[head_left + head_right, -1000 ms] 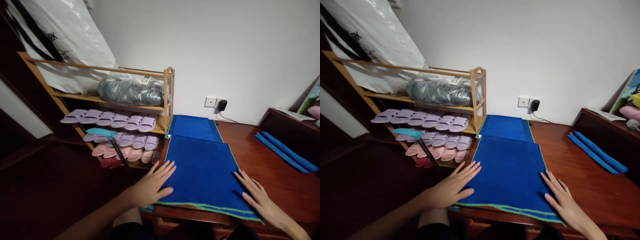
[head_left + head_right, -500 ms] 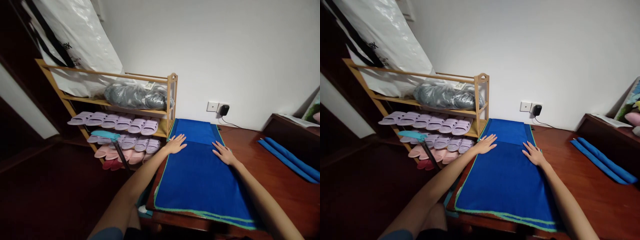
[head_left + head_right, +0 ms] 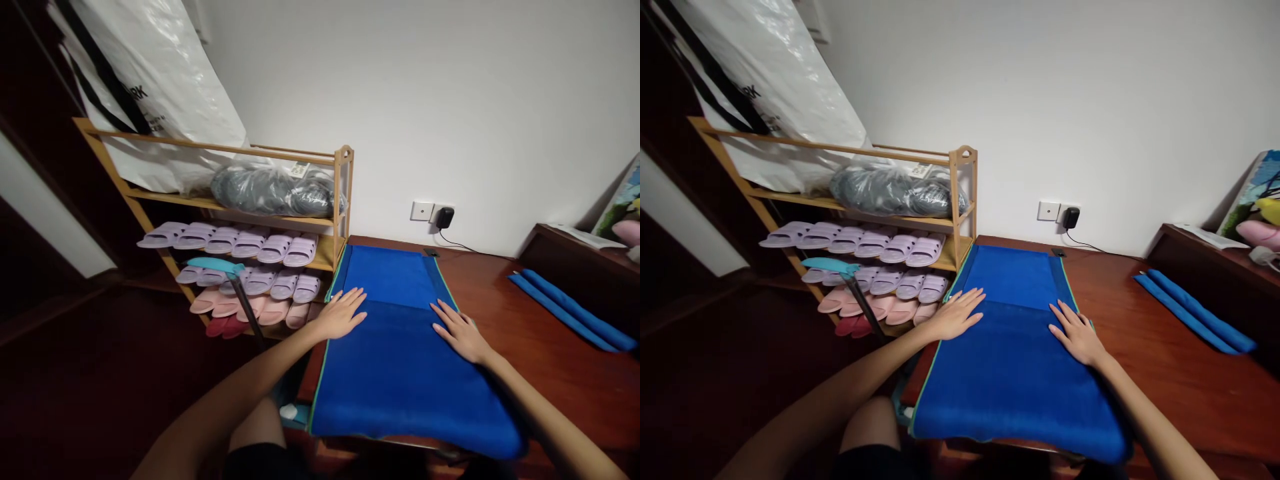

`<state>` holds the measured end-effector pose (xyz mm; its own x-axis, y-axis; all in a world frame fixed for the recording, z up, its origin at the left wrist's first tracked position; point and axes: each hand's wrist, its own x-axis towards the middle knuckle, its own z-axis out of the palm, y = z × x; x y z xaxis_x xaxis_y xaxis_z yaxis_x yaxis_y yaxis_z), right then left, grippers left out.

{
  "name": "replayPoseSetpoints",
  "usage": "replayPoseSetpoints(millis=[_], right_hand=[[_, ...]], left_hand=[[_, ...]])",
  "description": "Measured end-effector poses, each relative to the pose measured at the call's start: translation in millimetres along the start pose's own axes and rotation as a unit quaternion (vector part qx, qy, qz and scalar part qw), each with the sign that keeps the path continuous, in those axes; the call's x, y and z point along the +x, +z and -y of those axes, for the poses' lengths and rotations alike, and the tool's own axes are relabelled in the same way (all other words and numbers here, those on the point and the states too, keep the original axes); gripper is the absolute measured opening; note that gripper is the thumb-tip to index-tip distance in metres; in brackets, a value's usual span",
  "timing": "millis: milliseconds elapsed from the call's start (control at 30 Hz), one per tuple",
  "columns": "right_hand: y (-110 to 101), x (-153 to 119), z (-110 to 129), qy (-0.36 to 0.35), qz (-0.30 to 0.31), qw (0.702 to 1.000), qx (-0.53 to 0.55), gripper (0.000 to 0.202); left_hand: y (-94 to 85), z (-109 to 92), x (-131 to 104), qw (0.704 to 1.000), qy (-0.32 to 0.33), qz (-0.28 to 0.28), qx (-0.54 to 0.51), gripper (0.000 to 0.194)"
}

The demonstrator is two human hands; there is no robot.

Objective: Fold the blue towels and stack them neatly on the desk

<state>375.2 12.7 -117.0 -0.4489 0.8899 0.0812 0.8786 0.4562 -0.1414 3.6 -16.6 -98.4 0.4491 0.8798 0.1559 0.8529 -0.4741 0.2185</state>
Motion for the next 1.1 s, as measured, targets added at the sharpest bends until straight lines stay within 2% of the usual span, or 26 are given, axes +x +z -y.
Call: replayPoseSetpoints(millis=[200,333,433,500,567,667,733,800,867,933,1000,1100], right_hand=[[-3,-56,27,-0.009,-0.015,1.000,0.010,0.060],[-1,-82,36,0.009,-0.035,0.997,0.065,0.055],[2,-88,28,0.050,-0.077,0.986,0.140,0.053],[2,-88,19,0.063,-0.090,0.983,0.146,0.051],[-1,-86,10,0.071,-0.078,0.985,0.134,0.048],[-11,-82,0,0.089,-0.047,0.986,0.134,0.040],[-22,-82,-4,0.083,-0.030,0.984,0.151,0.037],[-35,-86,-6,0.067,-0.022,0.978,0.198,0.036],[-51,-94,-7,0.050,-0.026,0.964,0.260,0.034],[-67,-105,-9,0.053,-0.043,0.952,0.298,0.033],[-82,-118,-14,0.072,-0.065,0.947,0.307,0.034],[-101,-134,-26,0.103,-0.106,0.945,0.293,0.033]], left_hand=[[-9.7,-32,-58,1.000,0.008,-0.005,0.018,0.055],[-13.8,-42,-83,0.999,0.020,-0.031,-0.009,0.051],[-16.8,-39,-86,0.997,-0.014,-0.078,-0.026,0.041],[-19.4,-31,-81,0.994,-0.043,-0.092,-0.038,0.033],[-22.9,-20,-75,0.993,-0.056,-0.072,-0.071,0.024],[-31.5,-3,-66,0.988,-0.070,-0.010,-0.134,0.016],[-41.0,2,-65,0.983,-0.067,0.010,-0.173,0.018],[-53.8,0,-70,0.972,-0.052,0.006,-0.230,0.019],[-69.3,-8,-80,0.954,-0.055,-0.001,-0.294,0.019],[-86.8,-19,-94,0.935,-0.087,-0.006,-0.343,0.020],[-105.9,-31,-107,0.924,-0.116,-0.024,-0.364,0.021],[-136.3,-48,-120,0.923,-0.133,-0.085,-0.350,0.022]])
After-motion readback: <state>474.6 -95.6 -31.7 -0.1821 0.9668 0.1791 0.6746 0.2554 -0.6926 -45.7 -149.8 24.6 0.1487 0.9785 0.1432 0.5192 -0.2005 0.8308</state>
